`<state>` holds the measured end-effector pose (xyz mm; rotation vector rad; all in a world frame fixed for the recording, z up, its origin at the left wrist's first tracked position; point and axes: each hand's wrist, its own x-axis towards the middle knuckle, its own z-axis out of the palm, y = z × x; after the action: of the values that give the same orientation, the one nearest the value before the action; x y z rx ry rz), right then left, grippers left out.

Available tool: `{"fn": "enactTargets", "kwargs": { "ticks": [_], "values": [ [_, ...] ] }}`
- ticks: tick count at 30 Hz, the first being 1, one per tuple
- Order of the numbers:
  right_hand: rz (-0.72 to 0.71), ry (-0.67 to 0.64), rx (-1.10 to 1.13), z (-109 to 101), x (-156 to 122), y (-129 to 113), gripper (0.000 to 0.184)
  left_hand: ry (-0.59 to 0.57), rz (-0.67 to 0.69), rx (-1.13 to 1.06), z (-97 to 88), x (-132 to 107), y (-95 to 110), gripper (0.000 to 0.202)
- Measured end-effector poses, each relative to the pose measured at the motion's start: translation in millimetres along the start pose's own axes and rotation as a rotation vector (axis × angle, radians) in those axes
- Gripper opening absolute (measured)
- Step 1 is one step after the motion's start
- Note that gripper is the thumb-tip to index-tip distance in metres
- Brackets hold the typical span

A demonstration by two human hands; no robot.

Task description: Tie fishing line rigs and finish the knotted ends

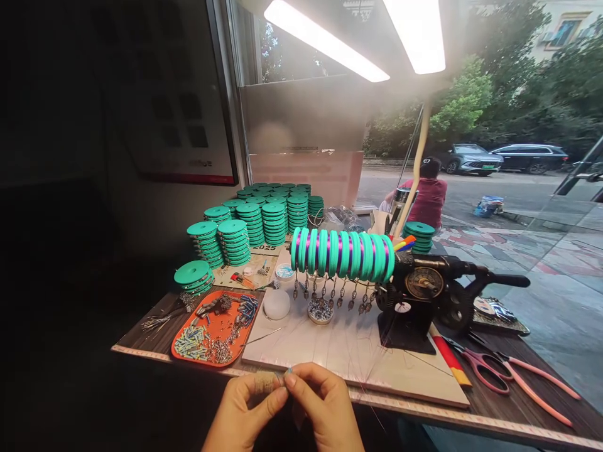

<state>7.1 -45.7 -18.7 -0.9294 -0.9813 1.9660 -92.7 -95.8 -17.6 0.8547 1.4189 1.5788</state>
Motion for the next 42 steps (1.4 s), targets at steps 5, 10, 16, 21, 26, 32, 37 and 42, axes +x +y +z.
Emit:
{"fn": "enactTargets", "kwargs": {
  "ticks": [5, 10, 16, 21, 26, 32, 37, 42],
  "values": [
    [-0.064, 0.006, -0.008, 5, -3, -1, 0.033, 0.022, -0.006, -0.074, 5.1, -3, 4, 0.026],
    [-0.103, 0.020, -0.009, 7, -4, -2, 0.031, 0.021, -0.059, -0.150, 10.2, -4, 9, 0.027],
    [-0.076, -0.017, 0.007, 5, -6, -5, 0.029, -0.137, -0.058, -0.125, 7.3, -3, 12, 0.030],
    [-0.049, -0.026, 0.059, 7, -7, -6, 0.027, -0.165, -0.071, -0.128, 5.5, -4, 11, 0.032],
    [-0.047, -0.026, 0.045, 6, -6, -5, 0.028, -0.126, -0.050, -0.120, 8.5, -6, 12, 0.026],
    [-0.061, -0.028, 0.031, 3, -5, -1, 0.028, -0.075, -0.055, -0.175, 12.6, -8, 8, 0.026],
    [-0.084, -0.054, 0.014, -2, 2, 8, 0.030, -0.082, -0.016, -0.179, 13.0, -8, 2, 0.029],
    [-0.088, -0.042, 0.036, 1, 0, 7, 0.029, -0.024, -0.038, -0.219, 14.5, -11, 7, 0.027]
  ]
}}
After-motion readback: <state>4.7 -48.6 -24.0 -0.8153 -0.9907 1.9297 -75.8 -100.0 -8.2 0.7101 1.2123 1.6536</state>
